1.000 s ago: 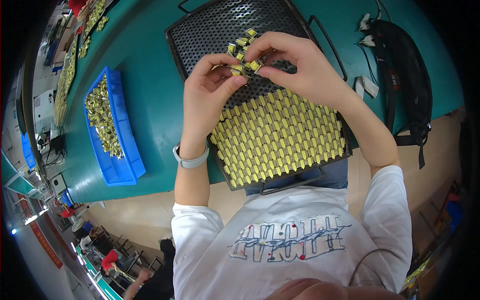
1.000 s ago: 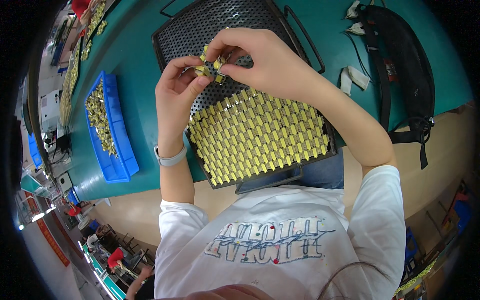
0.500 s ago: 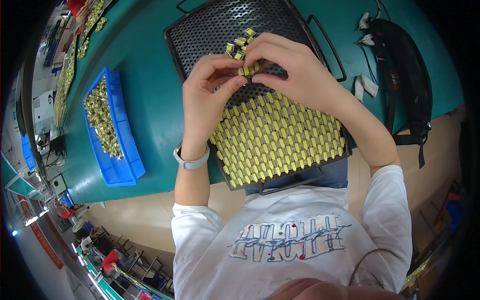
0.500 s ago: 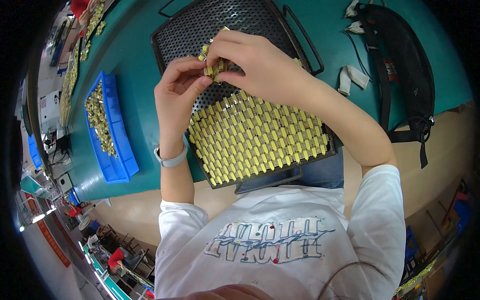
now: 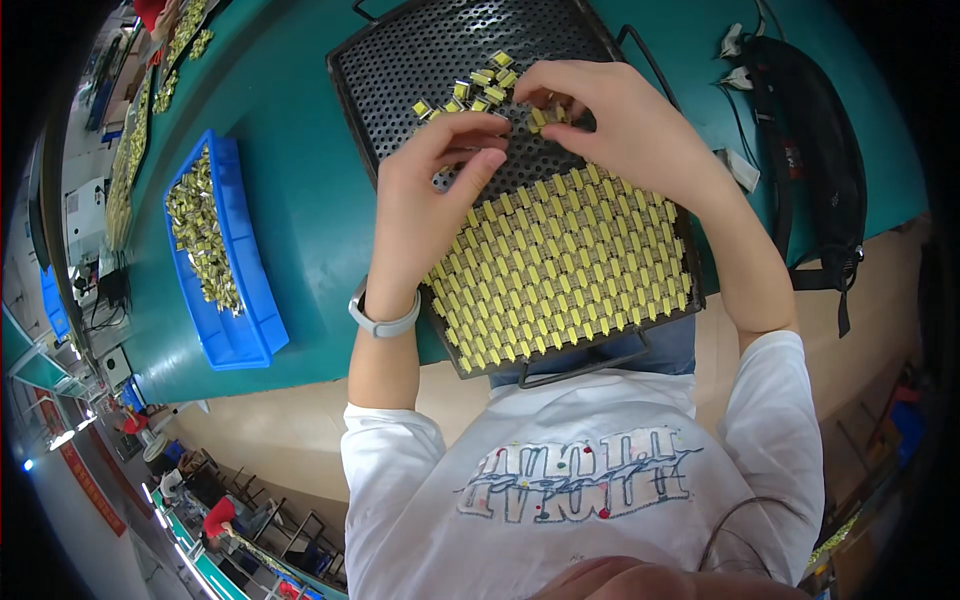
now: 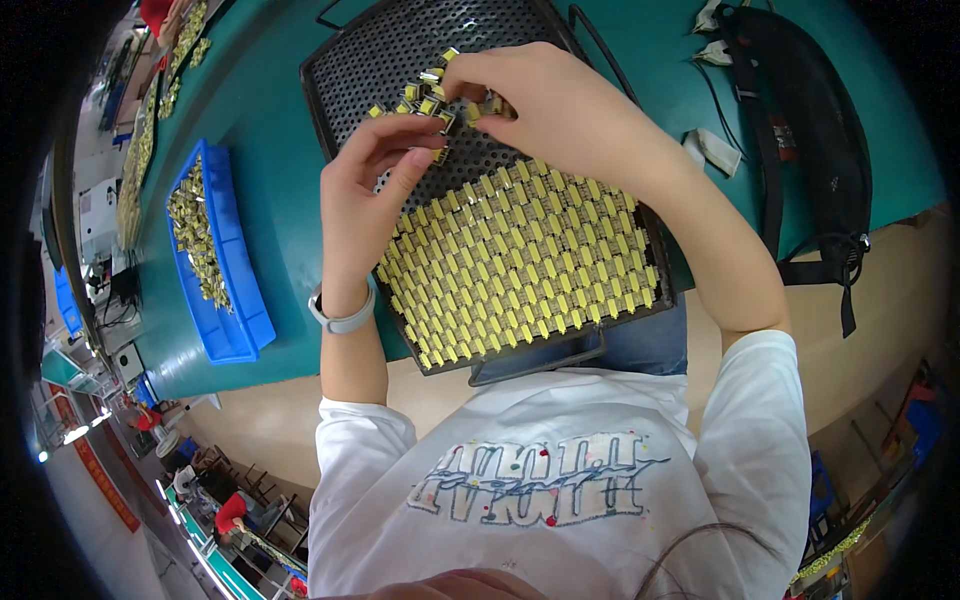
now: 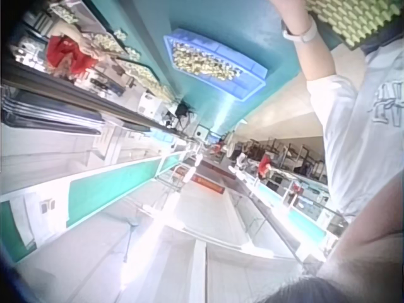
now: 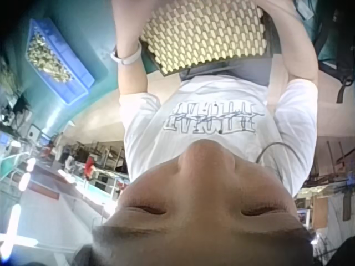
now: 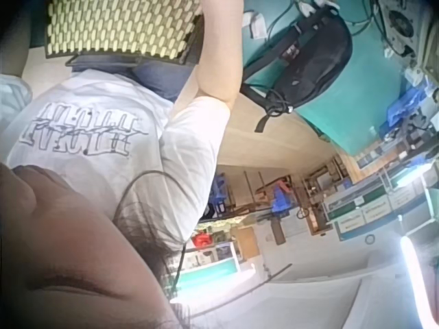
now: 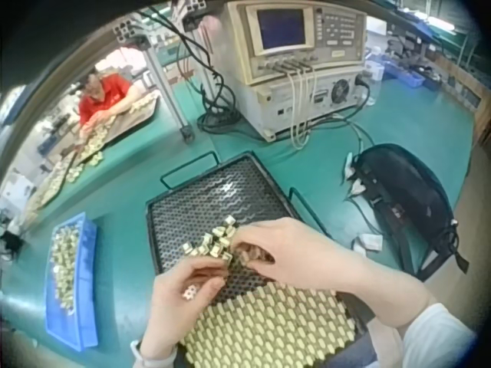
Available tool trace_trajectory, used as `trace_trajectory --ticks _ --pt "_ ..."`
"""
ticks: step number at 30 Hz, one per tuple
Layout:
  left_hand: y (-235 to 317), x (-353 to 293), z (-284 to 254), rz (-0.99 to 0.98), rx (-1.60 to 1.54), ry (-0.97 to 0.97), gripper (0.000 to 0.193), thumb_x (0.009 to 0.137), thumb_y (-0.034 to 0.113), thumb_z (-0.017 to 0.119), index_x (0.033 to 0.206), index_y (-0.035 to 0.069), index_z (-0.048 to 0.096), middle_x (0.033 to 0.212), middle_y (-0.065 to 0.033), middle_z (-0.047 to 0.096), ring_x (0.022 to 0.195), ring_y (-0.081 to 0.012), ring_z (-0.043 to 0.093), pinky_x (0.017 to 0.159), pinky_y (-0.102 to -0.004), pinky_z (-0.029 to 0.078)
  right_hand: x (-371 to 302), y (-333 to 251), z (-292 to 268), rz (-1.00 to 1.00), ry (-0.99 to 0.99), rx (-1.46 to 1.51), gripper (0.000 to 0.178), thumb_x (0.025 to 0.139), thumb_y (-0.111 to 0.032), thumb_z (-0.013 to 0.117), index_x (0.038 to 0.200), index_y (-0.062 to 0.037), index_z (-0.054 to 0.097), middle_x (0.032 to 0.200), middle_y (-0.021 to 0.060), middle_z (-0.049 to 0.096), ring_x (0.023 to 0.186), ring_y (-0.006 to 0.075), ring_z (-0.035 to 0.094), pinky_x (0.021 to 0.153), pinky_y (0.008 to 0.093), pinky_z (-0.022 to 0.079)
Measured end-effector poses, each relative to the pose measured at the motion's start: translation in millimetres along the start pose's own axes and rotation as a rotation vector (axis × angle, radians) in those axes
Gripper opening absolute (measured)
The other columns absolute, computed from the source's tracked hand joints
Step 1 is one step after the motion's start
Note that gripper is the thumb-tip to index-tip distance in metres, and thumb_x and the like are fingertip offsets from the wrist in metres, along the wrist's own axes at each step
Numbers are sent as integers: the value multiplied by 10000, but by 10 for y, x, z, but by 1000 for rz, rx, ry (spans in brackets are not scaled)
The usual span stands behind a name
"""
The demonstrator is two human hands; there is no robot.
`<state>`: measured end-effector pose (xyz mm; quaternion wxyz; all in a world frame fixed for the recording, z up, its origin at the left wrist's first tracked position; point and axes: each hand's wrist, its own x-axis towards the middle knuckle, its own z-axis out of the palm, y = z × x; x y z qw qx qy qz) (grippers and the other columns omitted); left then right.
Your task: Manually picking up small yellow electronic components from a bin and placing them into a grid-like assembly tray.
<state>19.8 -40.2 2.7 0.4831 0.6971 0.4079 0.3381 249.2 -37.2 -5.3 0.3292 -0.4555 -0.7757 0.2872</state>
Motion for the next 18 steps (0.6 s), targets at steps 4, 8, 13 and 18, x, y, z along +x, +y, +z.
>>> trace_trajectory --ticks 4,8,13,18 --pt "-2 -13 71 108 181 -82 300 922 20 683 1220 19 646 1115 -125 724 991 -213 734 870 -312 580 -3 60 5 -66 -66 -23 275 831 12 730 1093 -20 655 1013 114 680 877 280 660 770 349 545" --pt "-3 -21 79 79 334 -132 316 914 35 685 1226 39 634 1078 -124 720 940 -257 721 843 -347 577 -27 106 84 -124 -158 -123 213 837 4 717 1038 13 648 964 145 658 897 335 640 801 394 532" --pt "-70 -16 86 266 528 -189 310 904 66 676 1209 70 623 999 -84 704 935 -291 632 833 -410 527 -44 64 44 -105 -177 -90 151 857 -8 697 992 38 647 943 160 645 886 346 633 784 410 518" --pt "-9 -17 107 269 548 -213 319 911 36 653 1228 57 624 1057 -90 708 987 -294 629 873 -395 521 -33 47 9 -12 -241 -14 102 865 9 664 958 44 644 912 169 639 862 349 631 759 413 505"
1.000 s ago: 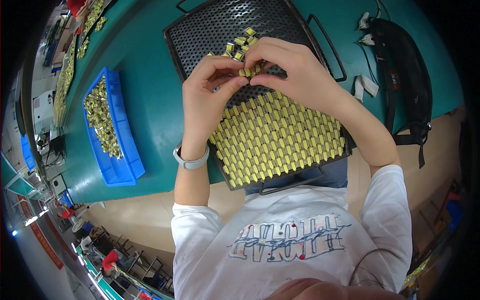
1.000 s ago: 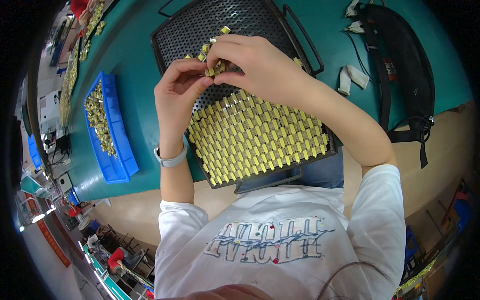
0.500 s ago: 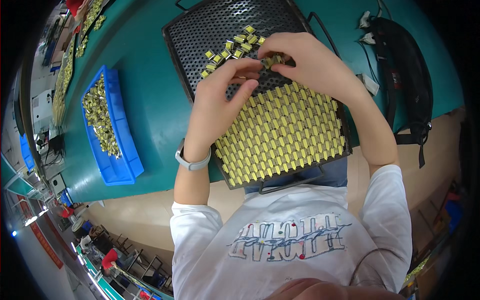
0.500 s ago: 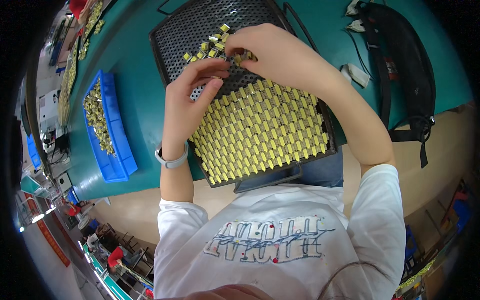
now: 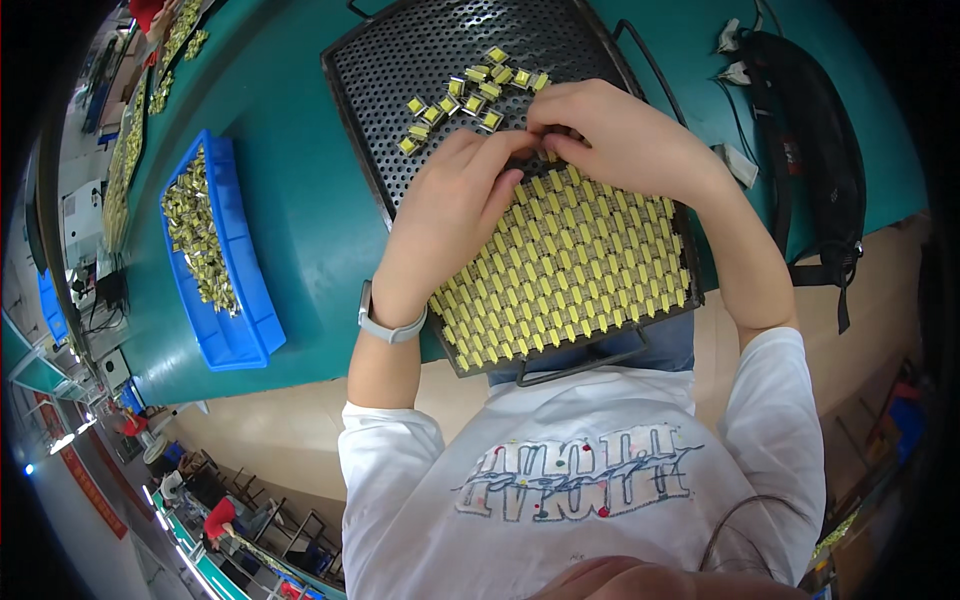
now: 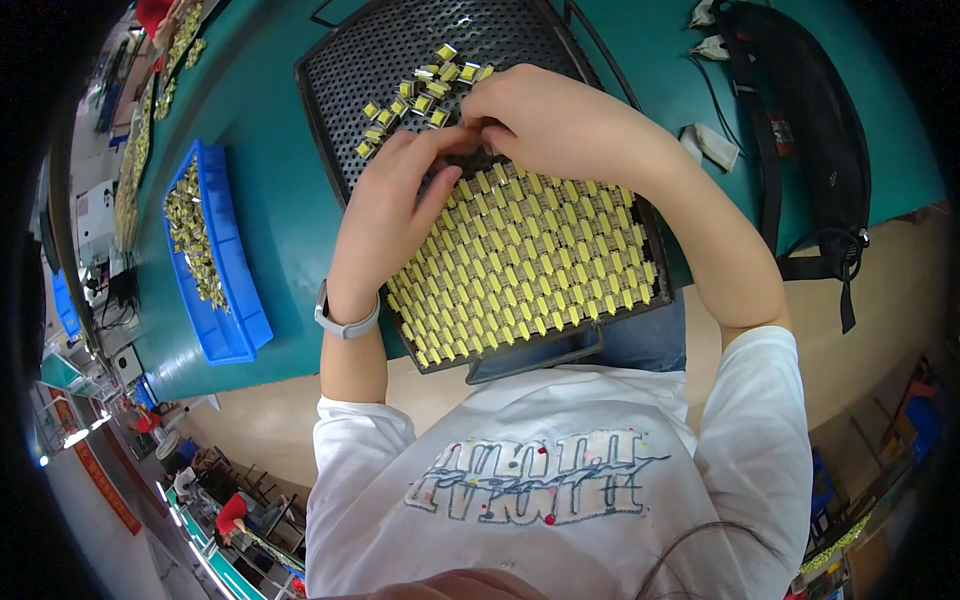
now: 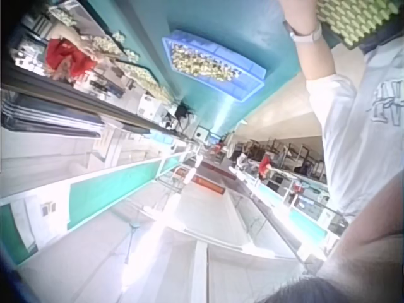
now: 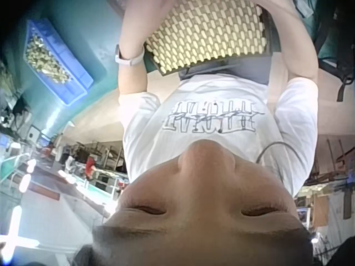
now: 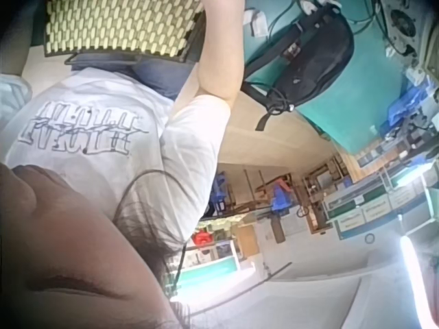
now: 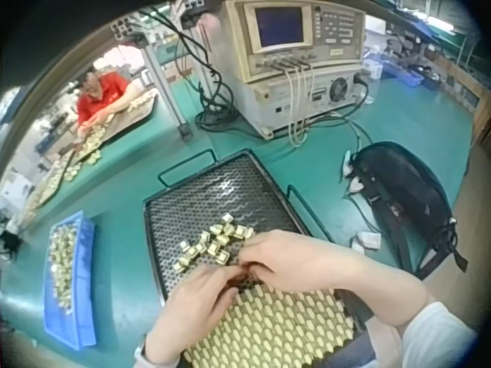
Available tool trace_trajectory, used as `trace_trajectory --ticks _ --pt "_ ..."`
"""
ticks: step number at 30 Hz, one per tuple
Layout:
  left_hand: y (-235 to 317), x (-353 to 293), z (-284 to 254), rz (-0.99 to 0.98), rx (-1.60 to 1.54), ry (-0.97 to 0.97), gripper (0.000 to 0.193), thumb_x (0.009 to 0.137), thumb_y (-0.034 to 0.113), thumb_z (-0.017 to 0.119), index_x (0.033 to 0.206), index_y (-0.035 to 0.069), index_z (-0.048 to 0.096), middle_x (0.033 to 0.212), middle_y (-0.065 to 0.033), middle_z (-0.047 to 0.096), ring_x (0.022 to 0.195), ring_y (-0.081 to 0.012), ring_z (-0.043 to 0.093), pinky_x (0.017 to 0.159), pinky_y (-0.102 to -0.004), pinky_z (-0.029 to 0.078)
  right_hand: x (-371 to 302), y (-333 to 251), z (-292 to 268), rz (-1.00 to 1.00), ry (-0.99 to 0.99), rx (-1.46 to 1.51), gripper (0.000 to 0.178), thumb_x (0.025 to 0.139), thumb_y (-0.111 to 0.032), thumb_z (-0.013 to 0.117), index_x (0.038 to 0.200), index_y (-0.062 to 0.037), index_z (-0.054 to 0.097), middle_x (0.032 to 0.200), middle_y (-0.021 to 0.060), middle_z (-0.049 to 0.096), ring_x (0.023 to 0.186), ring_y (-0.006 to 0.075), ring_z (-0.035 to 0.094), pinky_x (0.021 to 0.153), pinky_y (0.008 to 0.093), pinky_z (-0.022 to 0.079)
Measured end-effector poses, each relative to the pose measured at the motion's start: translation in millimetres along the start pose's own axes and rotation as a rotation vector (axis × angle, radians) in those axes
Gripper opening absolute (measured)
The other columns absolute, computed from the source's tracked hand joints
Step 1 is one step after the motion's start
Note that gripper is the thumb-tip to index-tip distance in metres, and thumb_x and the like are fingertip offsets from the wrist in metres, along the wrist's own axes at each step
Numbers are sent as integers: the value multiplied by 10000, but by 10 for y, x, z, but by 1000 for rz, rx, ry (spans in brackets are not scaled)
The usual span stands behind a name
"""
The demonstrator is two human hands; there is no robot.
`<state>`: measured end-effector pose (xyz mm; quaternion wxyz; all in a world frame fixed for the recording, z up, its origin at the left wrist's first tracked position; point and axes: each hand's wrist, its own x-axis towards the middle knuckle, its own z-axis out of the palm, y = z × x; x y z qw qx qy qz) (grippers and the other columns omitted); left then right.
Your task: Manually picking up small yellow electronic components from a bin and placing them into a grid-like assembly tray.
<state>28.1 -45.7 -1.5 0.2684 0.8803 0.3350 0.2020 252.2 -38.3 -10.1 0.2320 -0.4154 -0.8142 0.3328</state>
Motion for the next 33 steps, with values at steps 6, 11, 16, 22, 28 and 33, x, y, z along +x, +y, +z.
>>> trace_trajectory --ticks 6,11,16,22,28,33 --pt "23 -4 22 -2 -28 -31 326 919 9 622 1243 41 630 1100 -98 710 1005 -309 624 893 -393 515 -4 10 -6 -3 -35 -5 103 845 14 664 938 42 631 898 172 637 859 356 631 765 416 509" --pt "-6 -4 21 -25 -32 -51 311 919 8 615 1226 47 644 1088 -93 712 990 -303 619 886 -392 514 -7 11 9 -12 -35 -18 109 849 10 661 954 31 638 905 168 641 886 353 630 794 418 509" --pt "-96 -9 -22 8 115 120 202 898 13 629 1090 48 678 967 -92 717 932 -302 624 847 -414 518 -17 3 32 -11 -64 -21 90 871 11 638 960 19 648 941 152 640 930 343 626 832 417 509" --pt "-161 -1 -43 -67 131 219 181 900 16 629 1068 38 693 976 -87 728 925 -293 625 839 -404 514 -27 -2 70 -40 -51 -161 65 915 -6 598 943 1 656 984 120 617 1002 311 617 882 403 512" --pt "-168 -16 -68 -82 149 231 177 897 23 635 1061 46 700 969 -84 731 913 -287 623 830 -394 513 -23 1 80 -27 -66 -167 69 926 -24 593 948 -6 656 974 117 615 1009 307 614 884 403 510" --pt "-125 -13 -90 -92 156 185 202 851 37 681 1051 58 701 976 -77 719 929 -288 617 837 -397 512 -24 -17 138 -10 -26 -141 73 924 -42 605 966 -13 657 978 120 612 1006 307 614 880 406 512"
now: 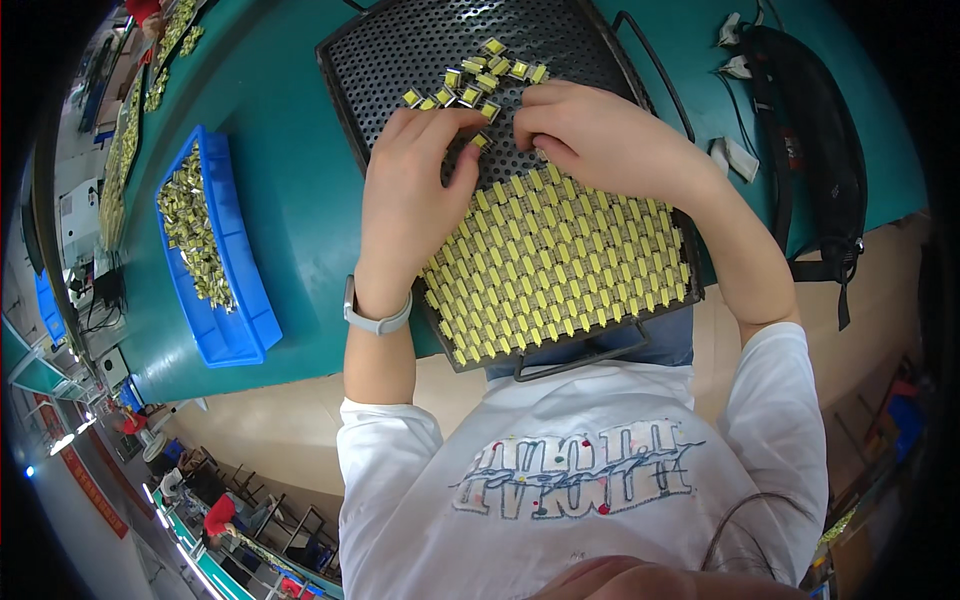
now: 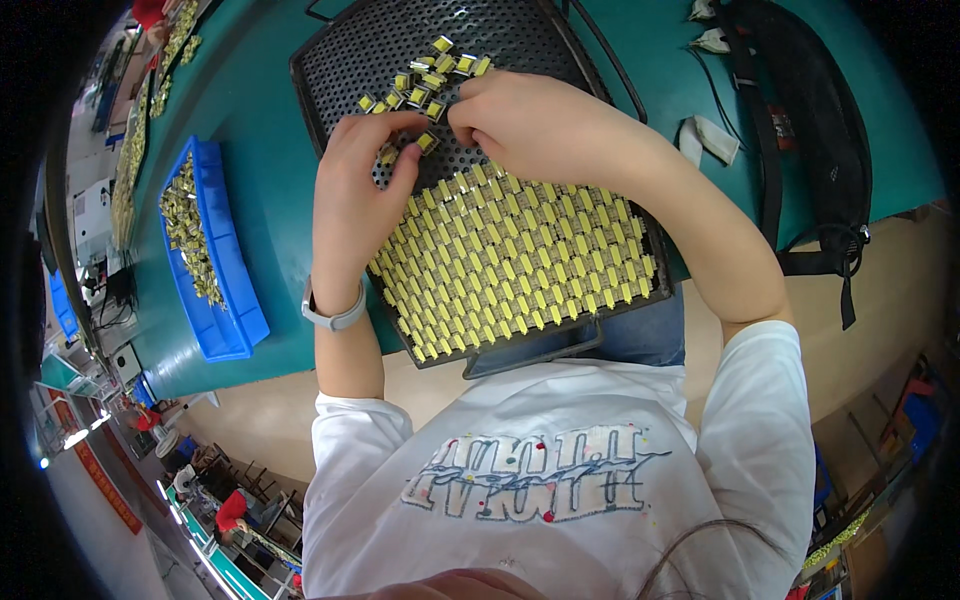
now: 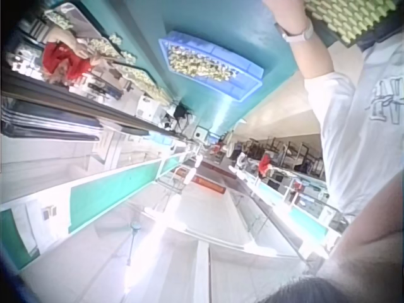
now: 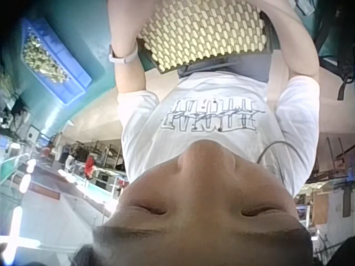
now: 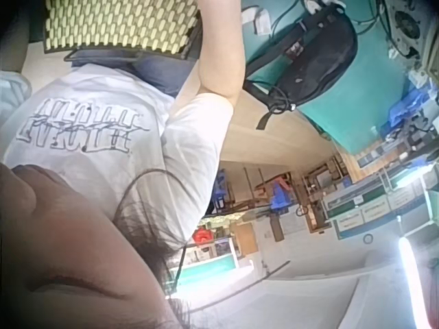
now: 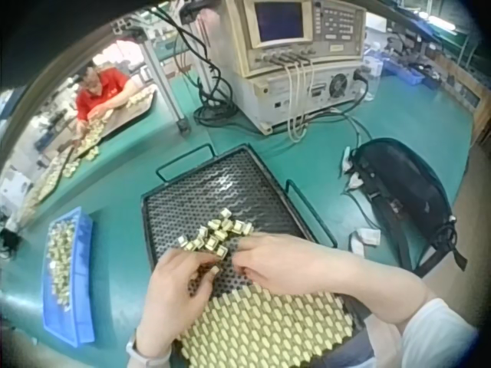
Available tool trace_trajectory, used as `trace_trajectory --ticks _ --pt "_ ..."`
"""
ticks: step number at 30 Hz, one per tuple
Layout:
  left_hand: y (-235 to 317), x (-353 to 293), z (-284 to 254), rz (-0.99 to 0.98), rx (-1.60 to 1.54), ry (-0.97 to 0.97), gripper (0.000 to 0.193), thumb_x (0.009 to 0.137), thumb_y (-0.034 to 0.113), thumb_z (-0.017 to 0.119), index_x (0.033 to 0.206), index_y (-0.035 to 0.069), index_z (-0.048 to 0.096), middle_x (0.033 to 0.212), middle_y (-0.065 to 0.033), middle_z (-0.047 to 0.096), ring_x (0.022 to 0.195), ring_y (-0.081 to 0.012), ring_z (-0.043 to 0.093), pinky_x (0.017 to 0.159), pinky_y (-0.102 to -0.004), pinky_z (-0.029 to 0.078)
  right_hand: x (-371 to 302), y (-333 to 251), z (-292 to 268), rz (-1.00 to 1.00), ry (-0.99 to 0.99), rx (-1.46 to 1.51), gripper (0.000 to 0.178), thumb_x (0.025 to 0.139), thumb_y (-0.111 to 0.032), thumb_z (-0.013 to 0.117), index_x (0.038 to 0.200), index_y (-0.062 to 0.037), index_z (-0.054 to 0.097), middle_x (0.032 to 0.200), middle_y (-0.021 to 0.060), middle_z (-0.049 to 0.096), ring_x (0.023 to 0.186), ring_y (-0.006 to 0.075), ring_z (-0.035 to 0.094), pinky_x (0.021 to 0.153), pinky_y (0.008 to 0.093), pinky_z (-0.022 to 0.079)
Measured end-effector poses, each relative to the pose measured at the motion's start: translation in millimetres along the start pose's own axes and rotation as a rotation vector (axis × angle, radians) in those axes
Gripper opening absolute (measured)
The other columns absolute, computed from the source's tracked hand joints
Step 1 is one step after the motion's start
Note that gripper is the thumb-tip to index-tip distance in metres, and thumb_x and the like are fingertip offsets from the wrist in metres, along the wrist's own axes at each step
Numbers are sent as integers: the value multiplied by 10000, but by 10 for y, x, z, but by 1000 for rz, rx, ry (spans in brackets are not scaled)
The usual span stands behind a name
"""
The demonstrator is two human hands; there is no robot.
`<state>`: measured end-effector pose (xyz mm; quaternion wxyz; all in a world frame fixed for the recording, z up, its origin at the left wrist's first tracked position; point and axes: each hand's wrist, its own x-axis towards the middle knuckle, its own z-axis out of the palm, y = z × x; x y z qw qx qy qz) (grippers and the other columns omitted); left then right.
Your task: Manually picking up small yellow electronic components from a bin and placing them into a grid-like assembly tray.
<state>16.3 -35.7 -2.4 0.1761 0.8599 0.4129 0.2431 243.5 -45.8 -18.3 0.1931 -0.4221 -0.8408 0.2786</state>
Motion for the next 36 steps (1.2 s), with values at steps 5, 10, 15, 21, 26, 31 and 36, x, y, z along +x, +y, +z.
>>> trace_trajectory --ticks 5,10,15,21,26,31,36 --pt "2 -17 7 33 71 -56 253 813 28 729 1064 55 715 1056 -86 709 1008 -292 612 897 -393 500 10 -6 -4 -38 19 14 110 929 -105 613 947 -19 680 960 131 642 980 320 651 873 425 531" --pt "-25 -33 57 -15 76 -89 254 806 51 750 1058 54 713 1064 -90 698 1013 -305 610 913 -409 489 14 32 9 -44 10 -25 135 938 -137 626 937 -13 679 959 132 636 978 322 647 874 420 527" --pt "-58 -40 84 -11 63 -79 241 805 65 751 1041 65 707 1034 -79 681 984 -295 602 904 -409 486 42 41 -10 -52 -34 41 104 932 -80 619 962 9 664 988 127 613 984 310 621 869 403 512" --pt "-69 -42 108 8 54 -58 222 809 80 748 1026 74 700 999 -72 659 962 -288 595 907 -412 481 46 61 -11 -44 19 37 125 919 -108 659 965 7 653 954 122 623 933 304 622 836 390 512" --pt "-74 -51 104 -1 42 -58 215 820 89 745 1030 74 701 1001 -74 657 979 -289 599 921 -413 476 8 50 -105 40 -27 78 123 905 -96 679 964 7 648 930 122 627 860 284 624 768 375 508" --pt "-62 -52 111 -4 45 -60 212 828 91 742 1036 74 703 1018 -72 655 1002 -287 605 929 -412 475 2 76 -99 62 -50 79 85 901 -59 665 955 5 654 926 120 629 825 275 629 736 370 510" --pt "-63 -46 115 -5 43 -64 209 829 89 742 1034 74 702 1018 -72 654 1009 -290 607 930 -411 475 -6 96 -74 -13 -14 17 87 903 -61 656 965 -2 669 939 117 632 915 291 635 808 388 518"
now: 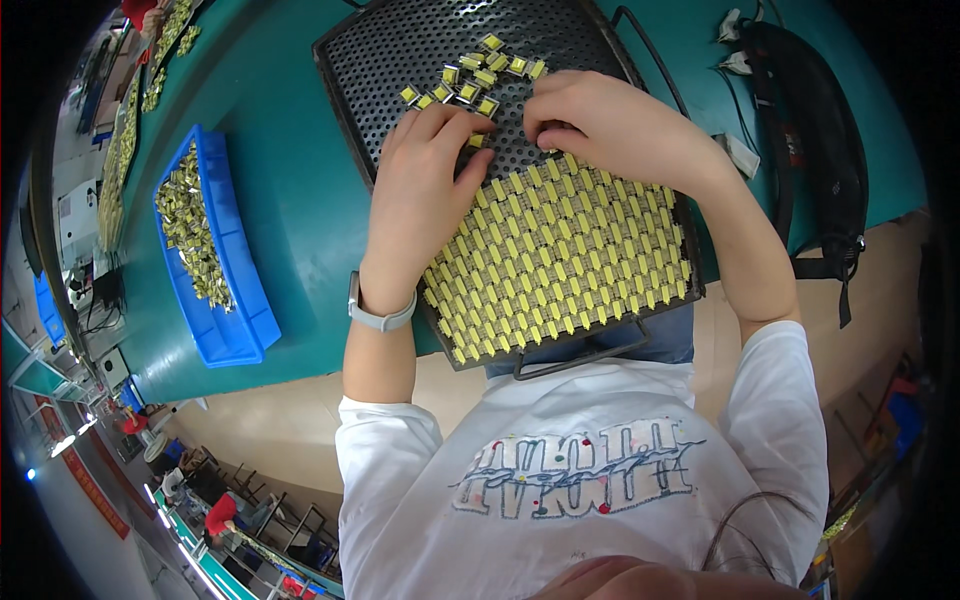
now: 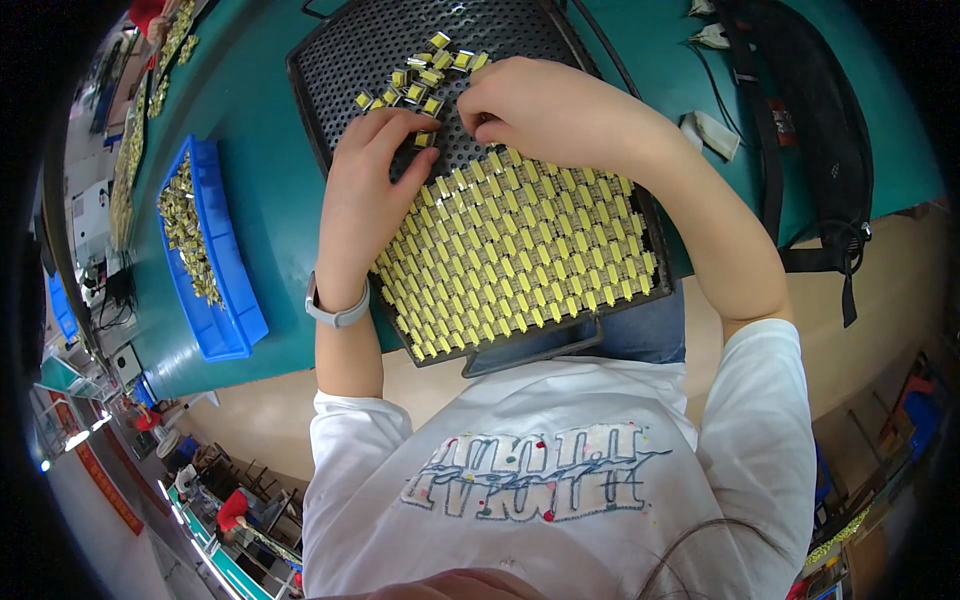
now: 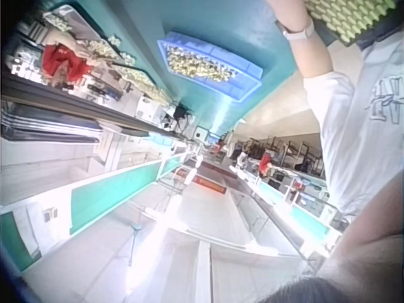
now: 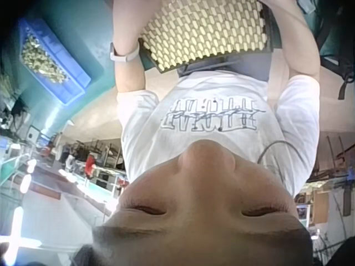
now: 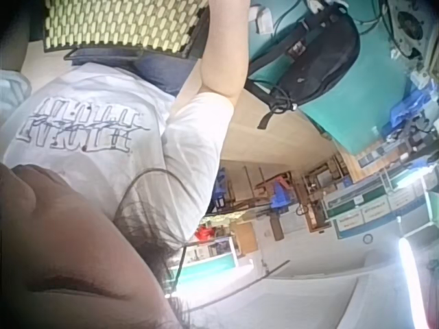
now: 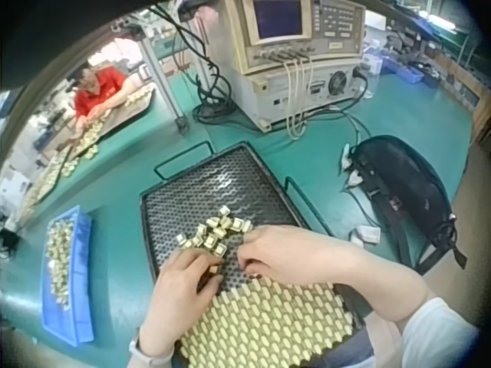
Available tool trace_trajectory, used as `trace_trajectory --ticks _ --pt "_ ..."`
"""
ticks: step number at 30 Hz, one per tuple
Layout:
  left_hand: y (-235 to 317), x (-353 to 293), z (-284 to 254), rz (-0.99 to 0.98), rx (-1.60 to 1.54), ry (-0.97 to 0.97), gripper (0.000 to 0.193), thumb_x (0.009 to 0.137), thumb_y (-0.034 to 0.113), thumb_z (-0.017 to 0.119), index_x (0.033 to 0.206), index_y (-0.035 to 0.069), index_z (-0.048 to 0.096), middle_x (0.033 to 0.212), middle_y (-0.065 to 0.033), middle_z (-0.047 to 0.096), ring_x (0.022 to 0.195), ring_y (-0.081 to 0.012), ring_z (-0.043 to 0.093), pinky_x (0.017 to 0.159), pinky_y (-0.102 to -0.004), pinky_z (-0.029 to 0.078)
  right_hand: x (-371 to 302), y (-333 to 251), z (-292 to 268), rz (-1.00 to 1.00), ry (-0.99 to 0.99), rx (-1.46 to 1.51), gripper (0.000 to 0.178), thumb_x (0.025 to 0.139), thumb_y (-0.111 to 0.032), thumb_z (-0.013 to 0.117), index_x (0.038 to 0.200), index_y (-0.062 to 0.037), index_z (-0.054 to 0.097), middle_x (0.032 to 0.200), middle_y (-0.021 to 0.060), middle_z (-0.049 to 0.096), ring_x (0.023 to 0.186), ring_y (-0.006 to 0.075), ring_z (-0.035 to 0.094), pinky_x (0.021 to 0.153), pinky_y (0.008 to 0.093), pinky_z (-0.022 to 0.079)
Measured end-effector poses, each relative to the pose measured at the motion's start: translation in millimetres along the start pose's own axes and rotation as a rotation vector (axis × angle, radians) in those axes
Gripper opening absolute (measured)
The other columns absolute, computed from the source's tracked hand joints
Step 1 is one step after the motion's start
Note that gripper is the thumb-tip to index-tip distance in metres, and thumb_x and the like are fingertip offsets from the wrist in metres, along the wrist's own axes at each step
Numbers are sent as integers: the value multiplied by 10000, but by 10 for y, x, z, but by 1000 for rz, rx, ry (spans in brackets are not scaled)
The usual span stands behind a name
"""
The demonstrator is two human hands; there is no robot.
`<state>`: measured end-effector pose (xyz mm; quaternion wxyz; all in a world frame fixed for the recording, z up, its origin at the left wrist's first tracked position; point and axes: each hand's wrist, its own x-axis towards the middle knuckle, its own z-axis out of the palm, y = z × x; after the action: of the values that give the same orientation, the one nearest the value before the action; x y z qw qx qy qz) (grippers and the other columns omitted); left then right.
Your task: Manually picking up small yellow electronic components from a bin and placing them into a grid-like assembly tray.
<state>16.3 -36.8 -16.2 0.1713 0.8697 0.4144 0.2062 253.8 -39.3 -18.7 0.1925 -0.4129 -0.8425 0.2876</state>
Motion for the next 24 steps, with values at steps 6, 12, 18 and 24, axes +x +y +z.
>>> trace_trajectory --ticks 6,12,18,24 --pt "4 -3 -7 6 0 0 216 822 97 754 1030 77 704 1026 -73 657 1006 -294 611 923 -411 480 -29 -27 -6 -18 -25 -70 119 907 -83 658 975 11 682 963 125 630 951 306 630 852 386 520" --pt "-7 -4 -15 -19 -11 1 232 813 93 767 1035 73 702 1003 -78 665 976 -292 622 901 -406 494 -26 -46 -50 0 -39 -12 132 909 -86 666 988 15 693 969 127 637 925 302 641 812 385 525" --pt "80 23 -76 -203 -425 -6 281 889 48 735 1155 35 644 1114 -93 699 1008 -204 670 894 -328 529 51 -121 -31 -21 156 166 191 873 -25 713 1053 9 657 936 109 611 833 251 630 757 343 527" --pt "84 -24 -111 -247 -927 59 313 973 52 672 1257 -3 552 1207 -129 685 1090 -170 664 942 -296 526 89 -218 -48 -158 263 279 286 843 -17 747 1109 -6 640 963 86 597 842 211 628 747 312 524"
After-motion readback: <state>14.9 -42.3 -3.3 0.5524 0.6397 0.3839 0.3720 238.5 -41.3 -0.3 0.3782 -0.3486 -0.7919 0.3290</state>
